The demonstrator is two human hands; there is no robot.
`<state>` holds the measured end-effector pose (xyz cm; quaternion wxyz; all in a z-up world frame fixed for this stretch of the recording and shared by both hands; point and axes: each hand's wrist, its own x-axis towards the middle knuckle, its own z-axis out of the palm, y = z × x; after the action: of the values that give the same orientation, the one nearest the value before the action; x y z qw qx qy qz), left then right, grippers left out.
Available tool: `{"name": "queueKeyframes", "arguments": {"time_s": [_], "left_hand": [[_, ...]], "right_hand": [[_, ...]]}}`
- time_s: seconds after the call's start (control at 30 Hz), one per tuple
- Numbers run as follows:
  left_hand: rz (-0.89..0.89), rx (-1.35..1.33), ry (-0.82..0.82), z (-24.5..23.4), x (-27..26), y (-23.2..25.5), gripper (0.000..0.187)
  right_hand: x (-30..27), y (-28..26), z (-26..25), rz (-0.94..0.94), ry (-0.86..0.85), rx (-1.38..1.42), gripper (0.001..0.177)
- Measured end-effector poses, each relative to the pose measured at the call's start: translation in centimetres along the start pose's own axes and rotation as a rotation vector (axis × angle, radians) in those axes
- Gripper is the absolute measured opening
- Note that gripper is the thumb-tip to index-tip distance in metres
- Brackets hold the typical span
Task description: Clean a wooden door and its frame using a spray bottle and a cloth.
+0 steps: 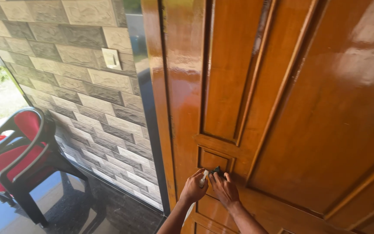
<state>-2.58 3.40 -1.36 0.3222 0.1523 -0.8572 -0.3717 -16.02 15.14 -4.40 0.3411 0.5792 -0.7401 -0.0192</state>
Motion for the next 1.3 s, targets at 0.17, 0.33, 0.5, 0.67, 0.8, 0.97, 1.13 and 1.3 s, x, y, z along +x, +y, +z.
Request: {"name": "queueKeyframes", "arguments": {"time_s": [0.17, 0.33, 0.5, 0.67, 0.8, 0.97, 1.13, 1.3], "left_hand": [[0.014, 0.080, 0.008, 3.9, 0.1, -1.5, 0.019], [-0.135, 0.118, 0.030, 4.9, -0.5, 0.4, 0.018], [-0.141, 0.184, 0.036, 6.4, -0.6, -0.1, 0.014], [-0.069, 0.385, -0.014, 8.7, 0.6, -4.1, 0.012], [-0.045, 0.533, -0.134, 7.6, 0.7, -2.0, 0.018], [-0.004, 0.607, -0.104, 9.6, 1.1, -6.3, 0.019], [-0.212, 0.535, -0.220, 8.8, 1.3, -3.6, 0.024], [-0.019, 0.594, -0.060, 10.0, 1.3, -6.3, 0.029]], "right_hand": [[-2.8, 2.1, -0.4, 0.028, 0.052, -0.027, 0.043], [-3.8, 3.1, 0.2, 0.003, 0.084, 0.090, 0.036], [-3.5, 2.8, 3.3, -0.050, 0.095, 0.148, 0.031], [-2.3, 2.3, 2.6, -0.048, 0.061, 0.212, 0.022], [-2.3, 2.5, 0.8, -0.020, -0.034, 0.242, 0.012], [-3.0, 3.1, -1.4, -0.020, -0.026, 0.130, 0.014], [-4.0, 3.4, 0.4, 0.006, 0.034, 0.097, 0.022], [-4.1, 3.2, 1.1, 0.011, 0.048, 0.125, 0.030]]}}
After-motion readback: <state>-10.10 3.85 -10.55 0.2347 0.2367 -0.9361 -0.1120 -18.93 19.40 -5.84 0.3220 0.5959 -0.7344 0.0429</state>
